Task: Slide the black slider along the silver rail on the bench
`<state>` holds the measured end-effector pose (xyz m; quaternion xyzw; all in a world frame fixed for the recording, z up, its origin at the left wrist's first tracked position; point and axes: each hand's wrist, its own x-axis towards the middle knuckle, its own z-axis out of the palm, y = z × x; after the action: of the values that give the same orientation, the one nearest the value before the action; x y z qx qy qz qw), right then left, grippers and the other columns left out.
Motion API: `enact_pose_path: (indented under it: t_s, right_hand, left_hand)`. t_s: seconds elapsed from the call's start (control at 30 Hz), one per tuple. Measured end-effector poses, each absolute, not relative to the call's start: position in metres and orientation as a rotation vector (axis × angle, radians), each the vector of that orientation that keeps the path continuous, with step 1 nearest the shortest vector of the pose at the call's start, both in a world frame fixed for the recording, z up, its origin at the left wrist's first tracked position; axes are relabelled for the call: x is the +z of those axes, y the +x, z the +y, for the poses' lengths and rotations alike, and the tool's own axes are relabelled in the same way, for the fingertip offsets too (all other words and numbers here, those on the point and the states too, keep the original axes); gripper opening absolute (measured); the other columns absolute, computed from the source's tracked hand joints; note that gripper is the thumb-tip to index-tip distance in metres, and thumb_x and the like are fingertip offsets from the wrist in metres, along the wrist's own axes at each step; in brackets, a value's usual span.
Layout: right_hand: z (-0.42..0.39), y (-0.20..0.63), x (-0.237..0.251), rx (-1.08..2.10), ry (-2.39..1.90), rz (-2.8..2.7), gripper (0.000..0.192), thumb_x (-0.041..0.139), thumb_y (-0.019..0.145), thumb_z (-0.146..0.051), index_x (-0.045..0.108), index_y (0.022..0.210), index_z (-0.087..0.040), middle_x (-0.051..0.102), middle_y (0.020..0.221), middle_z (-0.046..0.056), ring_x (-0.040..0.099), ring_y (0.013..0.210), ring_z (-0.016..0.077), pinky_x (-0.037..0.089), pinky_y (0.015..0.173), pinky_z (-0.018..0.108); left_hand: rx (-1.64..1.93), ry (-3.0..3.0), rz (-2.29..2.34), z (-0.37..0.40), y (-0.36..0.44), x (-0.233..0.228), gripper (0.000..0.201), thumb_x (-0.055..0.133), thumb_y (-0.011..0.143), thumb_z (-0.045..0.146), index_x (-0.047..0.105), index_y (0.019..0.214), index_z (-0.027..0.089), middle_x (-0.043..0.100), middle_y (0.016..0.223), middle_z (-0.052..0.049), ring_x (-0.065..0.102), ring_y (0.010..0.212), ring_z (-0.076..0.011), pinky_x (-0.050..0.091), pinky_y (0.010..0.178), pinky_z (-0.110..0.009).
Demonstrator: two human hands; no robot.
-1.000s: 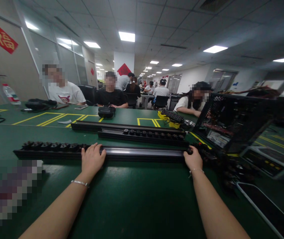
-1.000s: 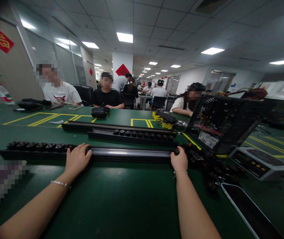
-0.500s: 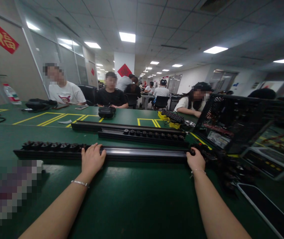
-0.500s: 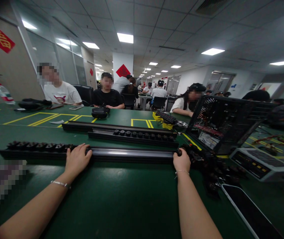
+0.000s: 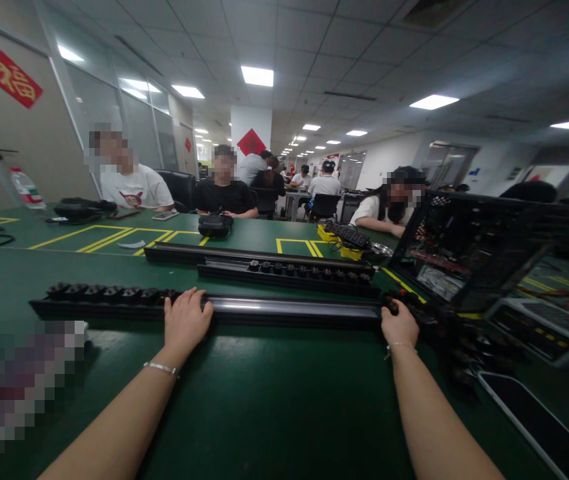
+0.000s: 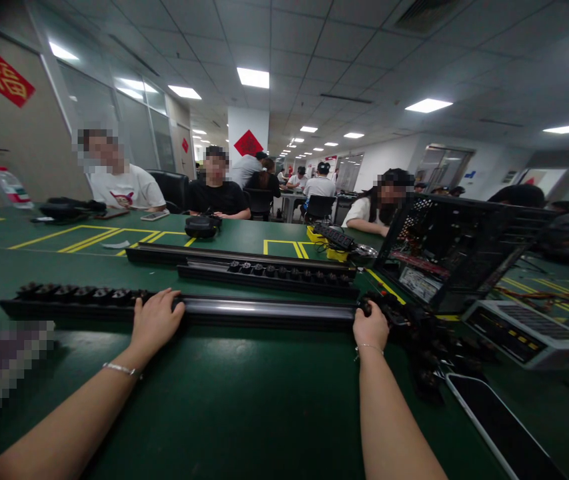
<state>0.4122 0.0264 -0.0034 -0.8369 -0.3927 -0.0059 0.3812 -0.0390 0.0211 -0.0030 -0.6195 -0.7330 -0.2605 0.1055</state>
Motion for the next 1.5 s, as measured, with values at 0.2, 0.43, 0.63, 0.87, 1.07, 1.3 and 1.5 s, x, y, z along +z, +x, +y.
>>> enact_pose_path:
  t_s: [0.2,0.43,0.63,0.87,1.07,1.3,1.5]
  right_hand:
    - [0.025,0.420,-0.007,-0.021,-2.101,-0.948,0.048,0.044,0.079,-0.033,0.054,0.122,-0.015,0.060,0.114,0.012,0.054,0.104,0.0266,0.040,0.093,0.037]
    - [0.016,0.426,-0.001,-0.002,-2.101,-0.844,0.050,0.044,0.080,-0.033,0.052,0.125,-0.014,0.058,0.119,0.013,0.053,0.108,0.0276,0.040,0.094,0.038]
    - [0.004,0.411,0.015,-0.100,-2.168,-0.817,0.048,0.043,0.081,-0.039,0.051,0.125,-0.021,0.055,0.121,0.013,0.054,0.104,0.0300,0.045,0.085,0.042]
    - [-0.013,0.404,0.032,-0.156,-2.321,-0.986,0.046,0.040,0.080,-0.040,0.054,0.118,-0.016,0.055,0.112,0.016,0.056,0.098,0.0304,0.046,0.081,0.043]
    - [-0.019,0.420,0.031,0.116,-2.659,-1.172,0.051,0.043,0.074,-0.030,0.053,0.120,-0.011,0.052,0.119,0.023,0.056,0.102,0.0354,0.048,0.076,0.046]
    - [-0.020,0.432,0.031,0.189,-2.879,-1.250,0.047,0.045,0.066,-0.017,0.065,0.108,-0.013,0.055,0.122,0.020,0.052,0.109,0.0363,0.045,0.078,0.050]
    - [-0.017,0.403,0.040,-0.266,-2.563,-1.379,0.045,0.036,0.076,-0.018,0.065,0.110,-0.011,0.055,0.120,0.021,0.050,0.110,0.0345,0.043,0.085,0.050]
  left_hand:
    - [-0.777,-1.830,-2.170,0.022,-0.040,-0.005,0.046,0.032,0.083,0.034,0.057,0.117,0.016,0.053,0.129,-0.013,0.044,0.122,-0.0261,0.016,0.109,-0.055]
    - [-0.769,-1.831,-2.170,0.024,-0.041,-0.006,0.046,0.032,0.083,0.035,0.057,0.117,0.016,0.053,0.129,-0.012,0.044,0.123,-0.0261,0.016,0.109,-0.055]
    - [-0.762,-1.830,-2.181,0.021,-0.038,-0.003,0.046,0.033,0.083,0.034,0.057,0.117,0.016,0.054,0.129,-0.012,0.044,0.122,-0.0259,0.016,0.109,-0.054]
    - [-0.789,-1.668,-2.174,0.017,-0.032,0.000,0.046,0.039,0.081,0.037,0.056,0.117,0.015,0.035,0.143,-0.013,0.026,0.133,-0.0305,0.023,0.108,-0.048]
    - [-0.896,-1.488,-2.319,0.019,-0.045,0.002,0.056,0.042,0.079,0.039,0.045,0.128,0.011,0.021,0.148,-0.017,0.015,0.137,-0.0341,0.019,0.109,-0.050]
    - [-0.903,-1.459,-2.374,0.019,-0.057,0.006,0.050,0.039,0.079,0.037,0.051,0.122,0.014,0.035,0.142,-0.014,0.027,0.131,-0.0313,0.027,0.106,-0.046]
    - [-0.929,-1.457,-2.380,0.019,-0.055,0.008,0.051,0.040,0.078,0.036,0.050,0.123,0.013,0.039,0.138,-0.014,0.034,0.125,-0.0324,0.029,0.103,-0.047]
